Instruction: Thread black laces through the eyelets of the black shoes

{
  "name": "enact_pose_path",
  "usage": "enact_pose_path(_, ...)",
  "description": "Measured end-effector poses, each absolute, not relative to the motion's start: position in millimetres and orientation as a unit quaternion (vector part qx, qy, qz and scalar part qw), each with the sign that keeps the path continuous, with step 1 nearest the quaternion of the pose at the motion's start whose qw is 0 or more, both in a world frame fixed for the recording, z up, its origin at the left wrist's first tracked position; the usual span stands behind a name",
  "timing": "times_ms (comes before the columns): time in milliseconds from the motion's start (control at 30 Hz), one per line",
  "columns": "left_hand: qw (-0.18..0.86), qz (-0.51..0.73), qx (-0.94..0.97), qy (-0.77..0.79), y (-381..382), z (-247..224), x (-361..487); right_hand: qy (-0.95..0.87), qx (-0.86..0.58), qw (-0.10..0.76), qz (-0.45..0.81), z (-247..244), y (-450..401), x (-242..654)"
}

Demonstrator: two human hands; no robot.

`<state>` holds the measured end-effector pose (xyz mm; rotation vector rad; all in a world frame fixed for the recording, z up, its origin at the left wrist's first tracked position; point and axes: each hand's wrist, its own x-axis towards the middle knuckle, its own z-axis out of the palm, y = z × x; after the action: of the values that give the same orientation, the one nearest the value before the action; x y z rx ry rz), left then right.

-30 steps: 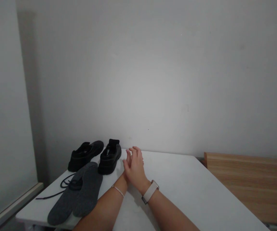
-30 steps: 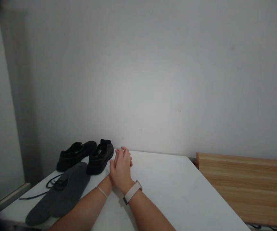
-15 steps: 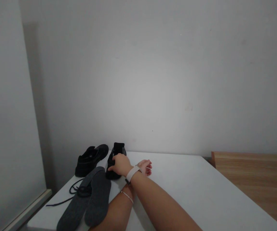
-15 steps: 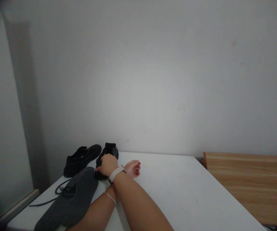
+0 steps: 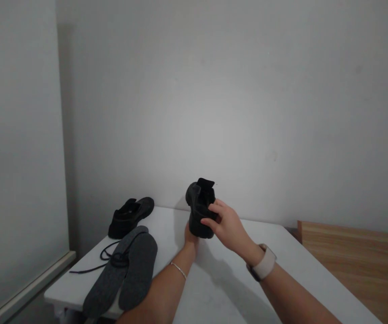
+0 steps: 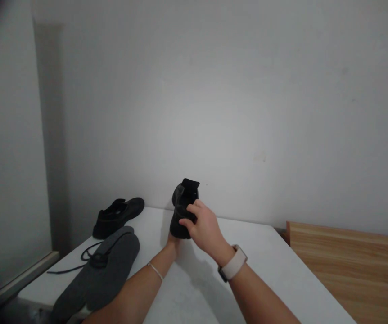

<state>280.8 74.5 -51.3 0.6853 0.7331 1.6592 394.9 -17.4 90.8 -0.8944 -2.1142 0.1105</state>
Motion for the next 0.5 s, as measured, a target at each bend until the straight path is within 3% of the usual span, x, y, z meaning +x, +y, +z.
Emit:
enact_pose_path(167, 0.327, 0.809, 0.327, 0.362, 56, -24, 274, -0.843, -0.413, 0.342, 0.037, 69, -57, 438)
enact_pose_path(333, 0.082, 0.727, 0.614, 0.297, 20, -3, 287, -0.835, -0.463, 0.289, 0.07, 36, -78, 453)
enact_pose_path(400, 0.044, 0.667, 0.691, 0.275, 13, -2, 291, -0.833, -0.473, 0.276, 0.083, 27, -83, 455)
enact_pose_path(500, 0.077, 0.614, 0.736, 0.275, 12, -3, 295, -0.832, -0.479, 0.263, 0.097, 20, -89, 456)
